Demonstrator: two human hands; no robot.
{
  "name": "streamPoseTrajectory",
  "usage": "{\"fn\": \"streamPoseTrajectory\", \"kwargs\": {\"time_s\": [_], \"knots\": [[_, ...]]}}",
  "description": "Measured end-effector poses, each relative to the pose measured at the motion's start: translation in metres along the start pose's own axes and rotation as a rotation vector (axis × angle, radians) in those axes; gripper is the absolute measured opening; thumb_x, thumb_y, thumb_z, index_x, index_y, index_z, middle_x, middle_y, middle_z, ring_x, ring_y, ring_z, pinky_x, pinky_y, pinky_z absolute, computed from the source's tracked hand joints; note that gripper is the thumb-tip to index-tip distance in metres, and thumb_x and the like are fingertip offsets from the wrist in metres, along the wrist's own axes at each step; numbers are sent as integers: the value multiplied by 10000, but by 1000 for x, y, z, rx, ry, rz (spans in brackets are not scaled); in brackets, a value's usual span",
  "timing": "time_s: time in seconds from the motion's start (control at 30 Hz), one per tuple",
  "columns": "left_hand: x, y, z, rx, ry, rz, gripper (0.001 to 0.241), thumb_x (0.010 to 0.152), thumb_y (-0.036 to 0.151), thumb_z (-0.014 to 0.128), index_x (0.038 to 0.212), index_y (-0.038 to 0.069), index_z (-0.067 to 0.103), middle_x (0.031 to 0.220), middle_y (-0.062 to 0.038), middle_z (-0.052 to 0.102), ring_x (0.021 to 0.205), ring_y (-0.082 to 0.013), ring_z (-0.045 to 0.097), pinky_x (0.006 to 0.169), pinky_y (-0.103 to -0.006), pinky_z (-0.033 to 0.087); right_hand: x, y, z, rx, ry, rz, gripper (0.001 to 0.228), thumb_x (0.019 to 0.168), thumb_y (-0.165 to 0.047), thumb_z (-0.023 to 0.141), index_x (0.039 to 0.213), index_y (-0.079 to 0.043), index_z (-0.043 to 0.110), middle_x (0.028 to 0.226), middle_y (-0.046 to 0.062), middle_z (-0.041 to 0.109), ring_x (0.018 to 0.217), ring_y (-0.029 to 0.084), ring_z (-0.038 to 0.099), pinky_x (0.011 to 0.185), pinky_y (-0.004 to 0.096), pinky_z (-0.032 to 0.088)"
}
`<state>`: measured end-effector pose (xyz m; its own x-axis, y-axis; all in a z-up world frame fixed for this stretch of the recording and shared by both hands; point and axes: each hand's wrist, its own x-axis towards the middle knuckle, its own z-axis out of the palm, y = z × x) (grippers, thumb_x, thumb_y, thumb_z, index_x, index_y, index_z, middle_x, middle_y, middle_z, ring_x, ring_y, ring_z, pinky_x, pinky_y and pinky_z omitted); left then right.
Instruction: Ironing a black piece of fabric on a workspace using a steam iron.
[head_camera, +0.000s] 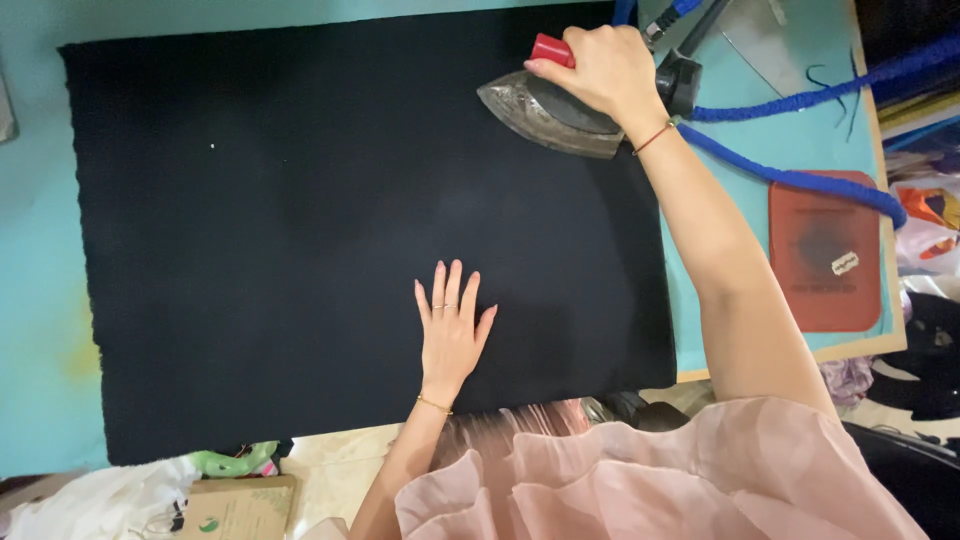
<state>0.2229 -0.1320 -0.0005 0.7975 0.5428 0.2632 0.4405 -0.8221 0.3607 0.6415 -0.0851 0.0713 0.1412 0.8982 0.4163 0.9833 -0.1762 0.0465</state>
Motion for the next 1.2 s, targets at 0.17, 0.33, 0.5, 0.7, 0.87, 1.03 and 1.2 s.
{"fn": "streamPoseTrajectory", "kwargs": {"time_s": [0.17, 0.33, 0.5, 0.7, 0.87, 1.03, 1.2], "knots": [[1, 0, 0, 0, 26, 4, 558, 1006, 383, 629, 1436, 33, 564, 1592, -213, 406, 1530, -389, 291, 1232, -651, 212, 8, 1, 8, 11, -26, 44, 712, 1090, -731, 593, 855, -76, 744, 665, 137, 668, 614, 306, 685, 614, 397, 548], [2, 1, -3, 10, 7, 0, 560, 1000, 382, 627, 1429, 28, 568, 1592, -213, 403, 1527, -387, 289, 1222, -654, 208, 18, -6, 14, 15, -52, 102, 714, 1087, -722, 588, 880, -61, 761, 679, 149, 686, 627, 305, 705, 597, 394, 558], [1, 2, -2, -21, 29, -14, 541, 1008, 378, 624, 1423, 34, 575, 1594, -200, 411, 1535, -379, 294, 1231, -650, 214, 37, -19, 14, 42, -19, 119, 702, 1085, -695, 599, 870, -48, 765, 705, 161, 703, 665, 322, 717, 607, 413, 564], [2, 2, -2, -12, 32, -27, 551, 1005, 401, 615, 1411, 30, 579, 1581, -203, 418, 1525, -376, 298, 1222, -654, 221, 63, -34, 24, 81, -57, 132, 703, 1063, -695, 605, 827, -52, 763, 691, 175, 698, 645, 351, 705, 594, 438, 556], [1, 3, -1, 3, 25, -50, 555, 1013, 416, 602, 1418, 37, 578, 1589, -190, 416, 1533, -370, 294, 1228, -644, 224, 84, -46, 40, 58, -7, 71, 731, 1073, -714, 599, 806, -53, 757, 669, 175, 688, 629, 341, 705, 579, 428, 557], [0, 2, 4, 2, 27, -62, 566, 1009, 424, 599, 1423, 39, 565, 1583, -191, 409, 1528, -375, 286, 1224, -648, 215, 103, -64, 53, 91, 18, 27, 743, 1074, -720, 589, 799, -50, 756, 649, 165, 681, 602, 329, 700, 564, 411, 551], [-1, 2, 2, -20, 25, -84, 565, 1006, 414, 603, 1433, 46, 556, 1591, -176, 409, 1532, -364, 293, 1228, -643, 218, 124, -85, 69, 92, 29, -34, 777, 1102, -734, 562, 782, -51, 750, 625, 153, 668, 582, 303, 696, 553, 392, 543]]}}
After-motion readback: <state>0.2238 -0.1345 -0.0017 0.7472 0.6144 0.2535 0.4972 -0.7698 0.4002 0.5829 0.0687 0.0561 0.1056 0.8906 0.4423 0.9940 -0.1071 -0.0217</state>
